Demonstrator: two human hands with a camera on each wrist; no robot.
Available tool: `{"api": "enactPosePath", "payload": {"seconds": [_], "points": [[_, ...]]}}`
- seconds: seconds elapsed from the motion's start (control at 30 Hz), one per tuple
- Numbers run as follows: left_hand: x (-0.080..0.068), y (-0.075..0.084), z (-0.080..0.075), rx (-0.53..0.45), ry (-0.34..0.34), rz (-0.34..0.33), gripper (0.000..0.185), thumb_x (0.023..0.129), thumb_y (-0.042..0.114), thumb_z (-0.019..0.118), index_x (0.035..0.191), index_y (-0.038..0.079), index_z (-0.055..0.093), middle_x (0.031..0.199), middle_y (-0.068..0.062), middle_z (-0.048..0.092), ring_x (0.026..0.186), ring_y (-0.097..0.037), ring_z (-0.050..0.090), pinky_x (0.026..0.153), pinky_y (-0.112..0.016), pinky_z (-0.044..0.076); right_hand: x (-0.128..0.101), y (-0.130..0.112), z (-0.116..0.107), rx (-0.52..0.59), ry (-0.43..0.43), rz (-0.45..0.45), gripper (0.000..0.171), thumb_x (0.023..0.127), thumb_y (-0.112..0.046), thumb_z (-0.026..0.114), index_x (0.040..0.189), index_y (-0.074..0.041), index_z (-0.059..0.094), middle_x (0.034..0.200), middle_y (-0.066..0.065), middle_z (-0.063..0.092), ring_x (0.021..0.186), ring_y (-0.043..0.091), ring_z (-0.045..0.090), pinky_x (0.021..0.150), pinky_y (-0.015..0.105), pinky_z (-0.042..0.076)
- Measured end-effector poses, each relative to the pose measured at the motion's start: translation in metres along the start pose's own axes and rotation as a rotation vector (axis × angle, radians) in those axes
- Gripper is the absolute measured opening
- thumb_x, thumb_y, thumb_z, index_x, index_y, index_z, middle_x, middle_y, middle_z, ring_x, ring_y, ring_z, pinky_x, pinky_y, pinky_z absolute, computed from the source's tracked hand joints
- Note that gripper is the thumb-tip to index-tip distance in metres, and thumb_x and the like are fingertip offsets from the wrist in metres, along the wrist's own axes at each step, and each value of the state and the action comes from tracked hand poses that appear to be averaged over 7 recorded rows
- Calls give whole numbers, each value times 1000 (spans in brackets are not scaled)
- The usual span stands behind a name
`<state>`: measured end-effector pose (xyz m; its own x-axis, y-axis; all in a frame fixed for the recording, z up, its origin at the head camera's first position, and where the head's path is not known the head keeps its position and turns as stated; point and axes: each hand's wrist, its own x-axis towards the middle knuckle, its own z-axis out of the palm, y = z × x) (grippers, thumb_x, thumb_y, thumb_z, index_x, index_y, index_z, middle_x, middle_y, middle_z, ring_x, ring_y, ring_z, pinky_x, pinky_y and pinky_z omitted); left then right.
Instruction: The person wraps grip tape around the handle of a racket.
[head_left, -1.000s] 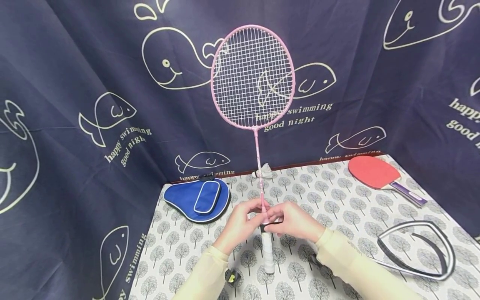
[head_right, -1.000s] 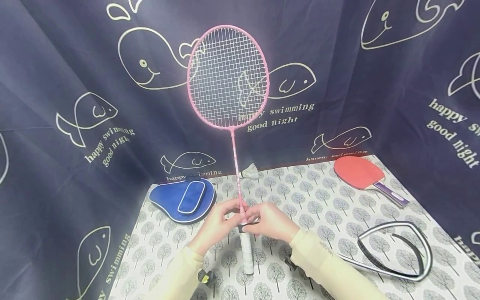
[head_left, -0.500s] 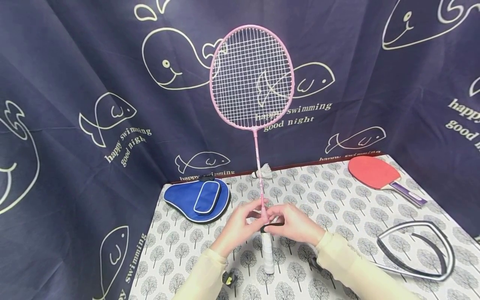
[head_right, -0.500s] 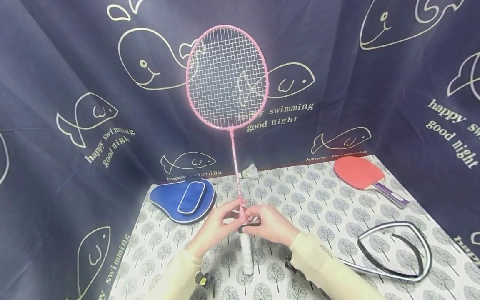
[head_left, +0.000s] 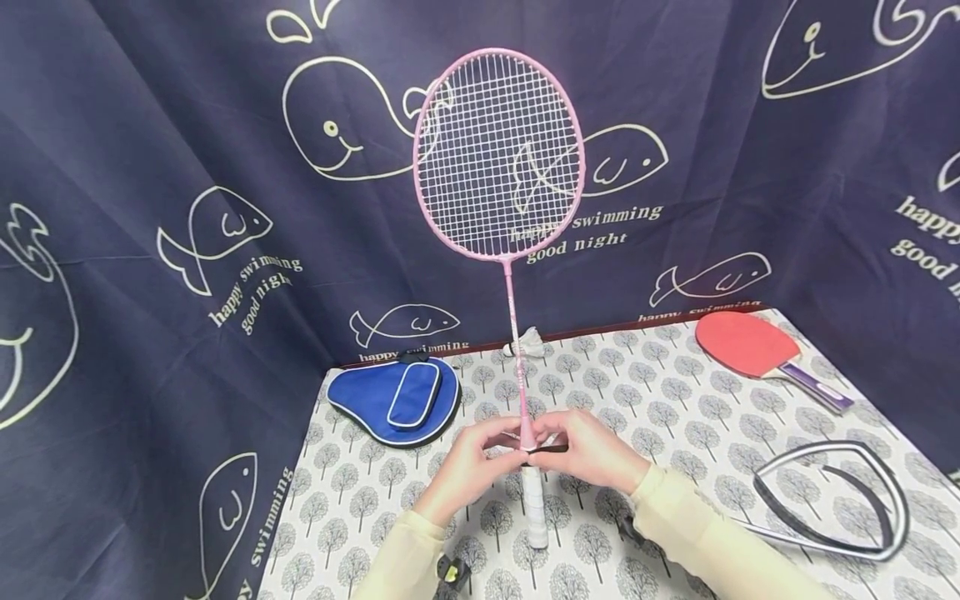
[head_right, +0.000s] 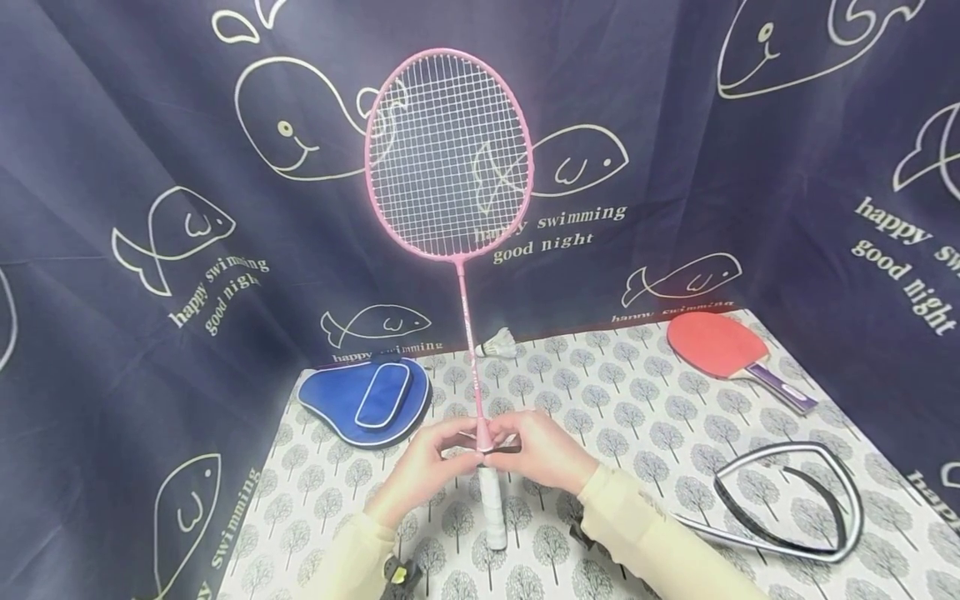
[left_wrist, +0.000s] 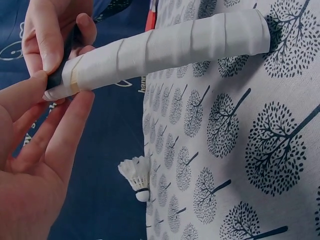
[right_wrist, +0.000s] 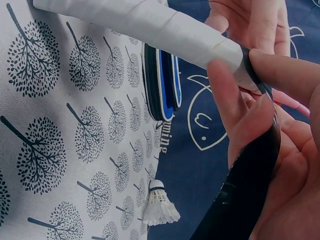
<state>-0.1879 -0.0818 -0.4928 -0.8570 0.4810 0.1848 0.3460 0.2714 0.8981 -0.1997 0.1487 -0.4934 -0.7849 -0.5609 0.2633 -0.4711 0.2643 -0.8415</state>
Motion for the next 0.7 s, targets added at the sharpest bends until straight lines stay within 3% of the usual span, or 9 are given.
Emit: {"api": "enactPosePath", "payload": {"seconds": [0.17, 0.47, 0.7], "points": [[0, -1, 1, -68, 9, -27, 43, 94, 5, 77, 135, 16, 70, 128, -1, 69, 110, -20, 70, 80, -37, 64, 1, 2, -1, 28, -14, -3, 18, 90, -17, 83, 106, -17, 76, 95, -9, 73, 82, 14, 74, 75, 30, 62], [3, 1, 8, -51, 60, -73, 42, 95, 7, 76, 135, 19, 71, 129, 0, 68, 110, -18, 69, 80, -37, 63, 5, 16, -9, 135, -79, -4, 24, 90, -20, 84, 112, -15, 77, 96, -6, 76, 77, 15, 75, 75, 31, 62], [2, 2, 10, -28, 94, -80, 43, 94, 2, 75, 135, 16, 71, 130, -3, 67, 110, -20, 70, 80, -36, 64, 9, 27, -15, 154, -156, -59, 27, 93, -8, 79, 118, -16, 75, 98, -5, 77, 75, 18, 75, 62, 26, 56]]}}
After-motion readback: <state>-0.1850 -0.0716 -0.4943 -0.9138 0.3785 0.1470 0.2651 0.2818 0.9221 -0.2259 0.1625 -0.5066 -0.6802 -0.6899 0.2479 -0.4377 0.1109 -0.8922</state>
